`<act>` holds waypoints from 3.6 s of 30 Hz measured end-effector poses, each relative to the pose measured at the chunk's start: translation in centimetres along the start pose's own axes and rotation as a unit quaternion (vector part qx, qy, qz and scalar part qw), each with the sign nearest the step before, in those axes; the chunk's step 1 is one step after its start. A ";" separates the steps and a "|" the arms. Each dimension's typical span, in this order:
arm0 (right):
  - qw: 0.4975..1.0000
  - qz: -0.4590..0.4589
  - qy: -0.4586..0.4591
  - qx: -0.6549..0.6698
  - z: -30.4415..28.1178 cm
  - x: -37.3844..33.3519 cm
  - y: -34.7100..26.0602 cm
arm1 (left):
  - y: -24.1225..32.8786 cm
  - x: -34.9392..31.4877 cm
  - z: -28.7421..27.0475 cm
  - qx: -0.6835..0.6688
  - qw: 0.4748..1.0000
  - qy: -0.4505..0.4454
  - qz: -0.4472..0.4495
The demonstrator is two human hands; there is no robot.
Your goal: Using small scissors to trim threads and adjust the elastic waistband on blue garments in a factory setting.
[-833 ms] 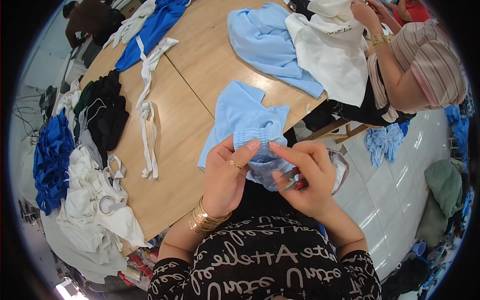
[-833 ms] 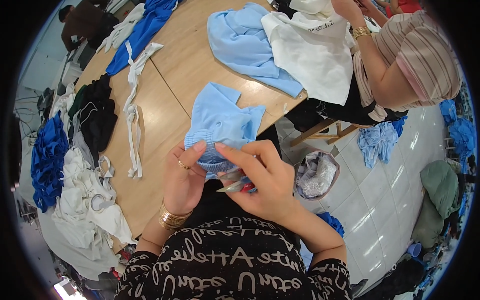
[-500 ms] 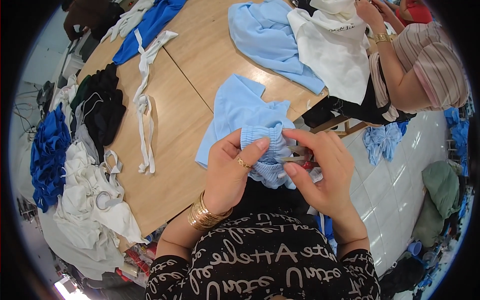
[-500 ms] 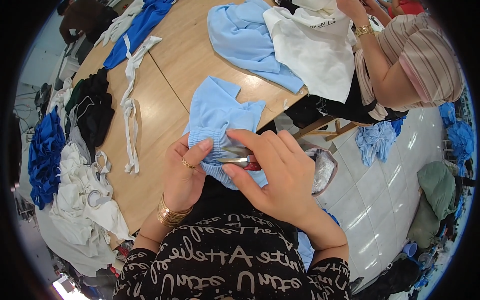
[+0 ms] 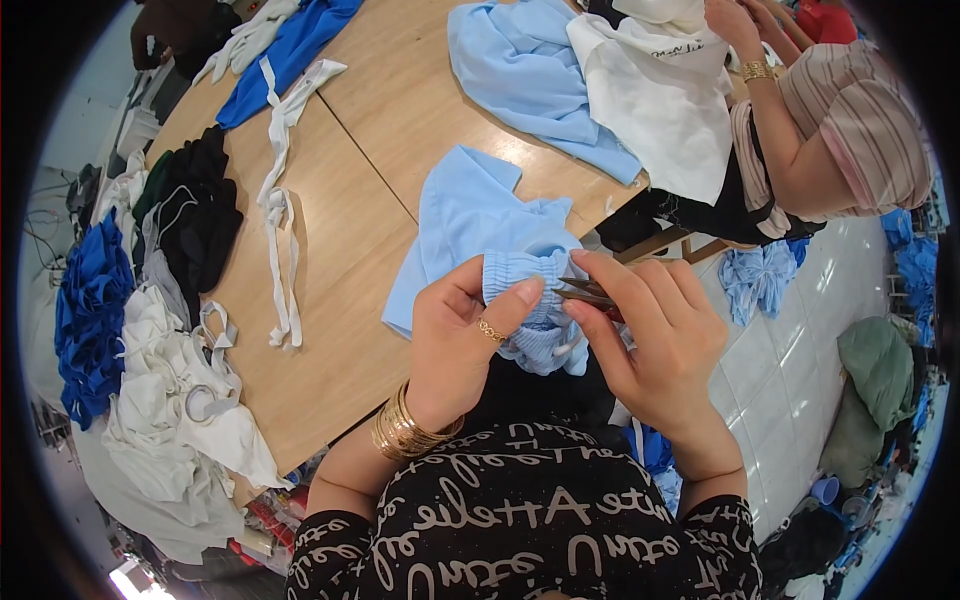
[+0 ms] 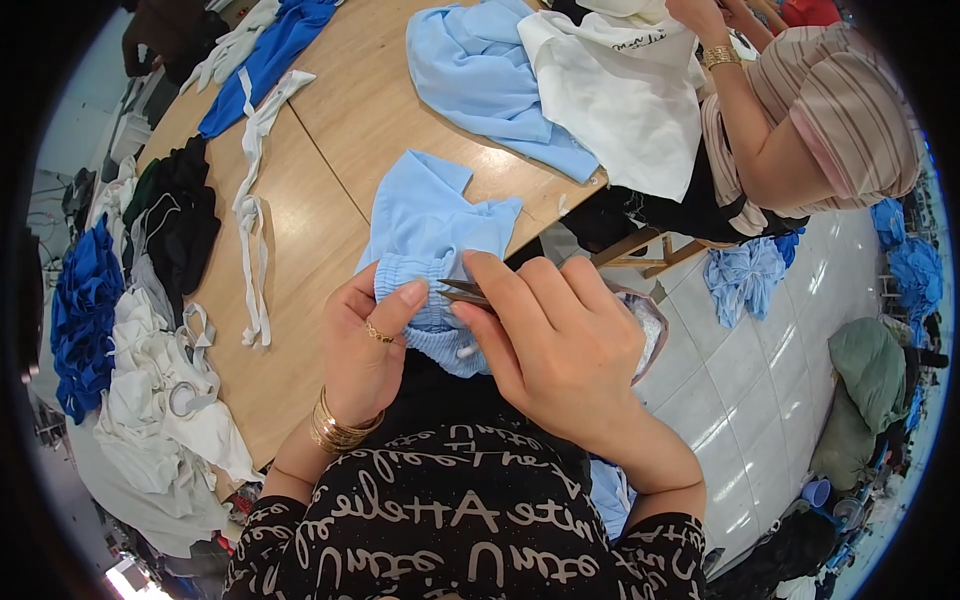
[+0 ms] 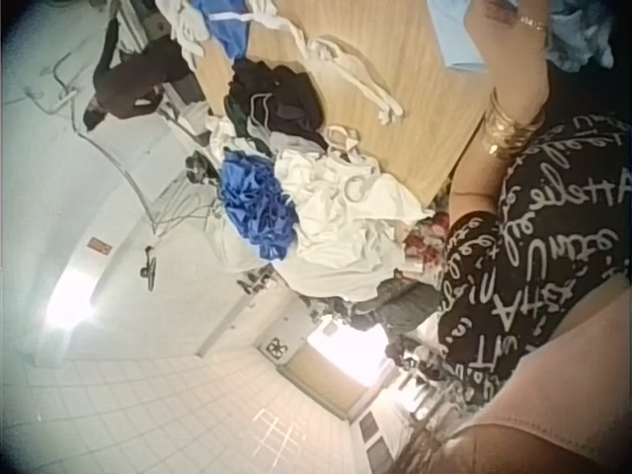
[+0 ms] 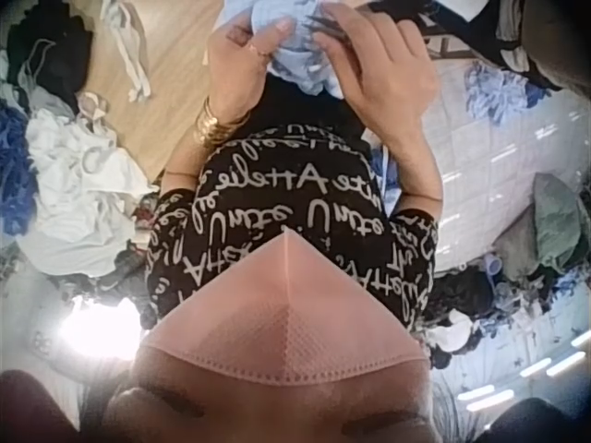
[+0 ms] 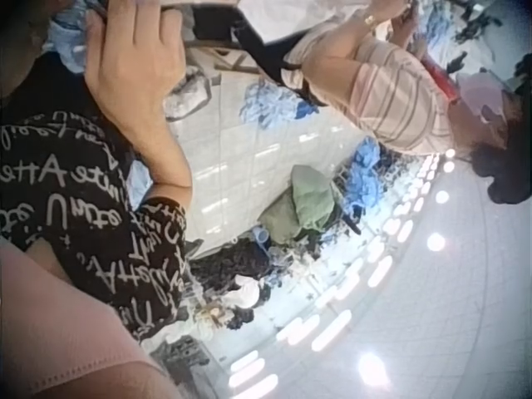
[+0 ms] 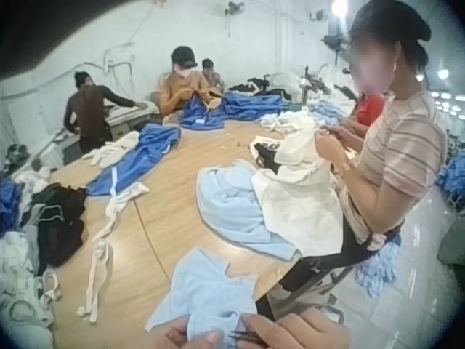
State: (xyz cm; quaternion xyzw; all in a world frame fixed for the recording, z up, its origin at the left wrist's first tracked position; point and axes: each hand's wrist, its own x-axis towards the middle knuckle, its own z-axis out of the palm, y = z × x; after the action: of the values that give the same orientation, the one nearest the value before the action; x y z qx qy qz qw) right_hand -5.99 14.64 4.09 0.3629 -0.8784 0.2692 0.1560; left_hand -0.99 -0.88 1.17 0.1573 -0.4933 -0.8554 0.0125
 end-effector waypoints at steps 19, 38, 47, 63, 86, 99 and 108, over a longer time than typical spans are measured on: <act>1.000 0.002 -0.005 -0.014 -0.6 0.1 0.0 | 0.0 0.1 0.5 0.002 1.000 -0.003 -0.015; 0.996 -0.058 0.028 -0.068 0.2 -0.2 1.0 | 0.0 0.2 0.4 0.018 0.999 -0.022 -0.031; 0.996 -0.056 0.018 -0.070 0.2 -0.3 0.9 | 0.1 0.1 0.4 0.002 0.999 -0.032 -0.032; 0.995 -0.058 -0.031 -0.075 -0.7 0.1 0.8 | -0.2 0.2 0.6 -0.005 0.999 -0.036 -0.034; 0.869 0.309 -0.102 0.372 0.1 0.4 2.4 | -1.2 -0.5 -0.3 0.060 0.989 -0.127 0.047; 0.963 0.079 -0.068 0.248 2.7 -0.4 2.7 | 0.1 0.4 -1.6 0.068 0.952 -0.291 -0.074; 0.824 0.226 -0.235 0.463 -1.3 3.8 4.2 | 5.3 3.0 -0.2 0.390 0.871 -0.298 0.038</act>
State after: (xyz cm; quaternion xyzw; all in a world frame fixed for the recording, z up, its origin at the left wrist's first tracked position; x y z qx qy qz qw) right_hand -11.55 15.79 5.43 0.2363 -0.7176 0.5787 -0.3072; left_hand -4.50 -4.31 4.82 -0.1319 -0.7725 -0.5989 -0.1649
